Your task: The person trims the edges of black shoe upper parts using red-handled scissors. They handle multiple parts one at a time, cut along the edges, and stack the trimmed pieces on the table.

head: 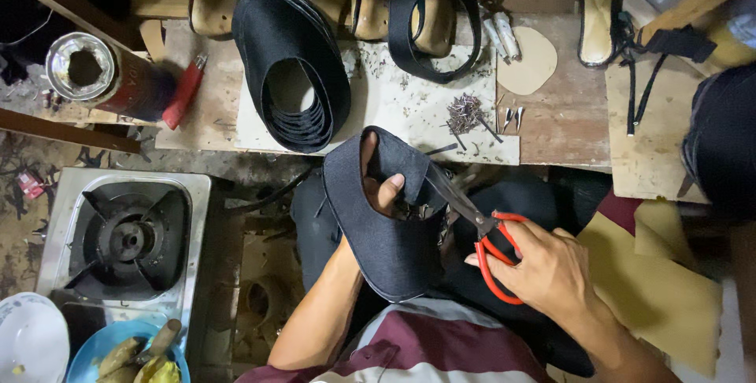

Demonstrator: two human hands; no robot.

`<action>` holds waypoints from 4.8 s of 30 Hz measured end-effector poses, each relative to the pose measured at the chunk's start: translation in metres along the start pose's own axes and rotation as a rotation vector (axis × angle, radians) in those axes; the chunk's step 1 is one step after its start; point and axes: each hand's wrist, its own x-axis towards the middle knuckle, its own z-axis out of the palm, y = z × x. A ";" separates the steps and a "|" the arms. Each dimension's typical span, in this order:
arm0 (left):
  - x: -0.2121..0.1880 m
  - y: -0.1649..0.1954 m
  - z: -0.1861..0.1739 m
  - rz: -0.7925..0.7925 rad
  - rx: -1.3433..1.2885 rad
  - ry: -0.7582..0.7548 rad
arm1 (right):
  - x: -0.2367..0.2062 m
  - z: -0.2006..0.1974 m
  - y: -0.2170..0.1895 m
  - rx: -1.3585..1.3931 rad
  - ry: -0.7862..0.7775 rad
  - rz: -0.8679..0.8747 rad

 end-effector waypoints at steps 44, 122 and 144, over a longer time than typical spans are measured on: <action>0.001 0.028 0.013 -0.182 -0.124 -0.087 | 0.023 0.005 0.007 0.049 0.034 -0.254; 0.021 0.058 0.009 -0.106 -0.069 -0.035 | 0.033 0.006 0.004 -0.039 0.123 -0.382; 0.017 0.046 0.016 -0.186 -0.106 -0.024 | 0.031 0.010 0.002 -0.038 0.188 -0.276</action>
